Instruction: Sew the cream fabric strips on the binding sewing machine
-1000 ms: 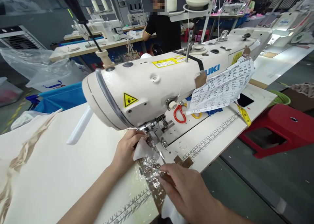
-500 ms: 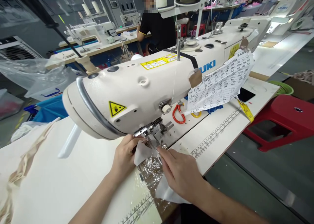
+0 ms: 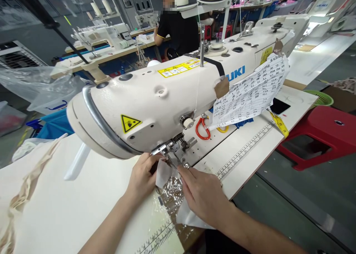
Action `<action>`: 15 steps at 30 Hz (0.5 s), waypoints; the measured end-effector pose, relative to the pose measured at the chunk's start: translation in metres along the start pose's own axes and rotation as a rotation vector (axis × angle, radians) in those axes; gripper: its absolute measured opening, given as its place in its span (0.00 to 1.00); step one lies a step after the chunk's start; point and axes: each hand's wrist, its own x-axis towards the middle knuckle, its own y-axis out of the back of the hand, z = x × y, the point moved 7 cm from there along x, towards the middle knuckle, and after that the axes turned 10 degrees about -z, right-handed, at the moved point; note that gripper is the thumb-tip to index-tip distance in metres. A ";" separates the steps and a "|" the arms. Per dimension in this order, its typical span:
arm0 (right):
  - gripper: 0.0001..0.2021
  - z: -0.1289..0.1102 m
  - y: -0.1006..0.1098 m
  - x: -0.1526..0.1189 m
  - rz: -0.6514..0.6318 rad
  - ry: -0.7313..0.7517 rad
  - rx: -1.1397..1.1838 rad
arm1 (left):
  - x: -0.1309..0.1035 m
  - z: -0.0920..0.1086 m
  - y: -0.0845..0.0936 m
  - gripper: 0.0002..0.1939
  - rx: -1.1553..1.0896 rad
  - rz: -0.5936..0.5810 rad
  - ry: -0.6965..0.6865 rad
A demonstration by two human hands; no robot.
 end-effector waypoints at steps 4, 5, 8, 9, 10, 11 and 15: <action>0.18 -0.003 0.001 0.000 0.059 0.025 -0.044 | 0.003 -0.004 -0.001 0.07 -0.014 -0.025 0.061; 0.18 -0.004 0.001 0.000 0.068 0.032 -0.051 | 0.003 -0.005 -0.001 0.08 -0.027 -0.026 0.076; 0.17 -0.003 0.000 0.000 0.057 0.027 -0.037 | 0.004 -0.007 0.001 0.08 -0.088 -0.013 0.112; 0.18 -0.002 -0.001 -0.001 0.043 0.018 -0.029 | 0.003 -0.007 0.001 0.08 -0.108 -0.008 0.121; 0.18 -0.001 -0.001 -0.001 0.026 0.009 -0.021 | 0.003 -0.007 0.002 0.08 -0.126 -0.005 0.129; 0.18 0.000 -0.002 -0.001 0.010 0.000 -0.015 | 0.003 -0.007 0.002 0.08 -0.137 -0.004 0.136; 0.18 0.001 -0.002 0.000 -0.025 -0.028 -0.008 | 0.003 -0.004 0.005 0.07 -0.107 0.017 0.126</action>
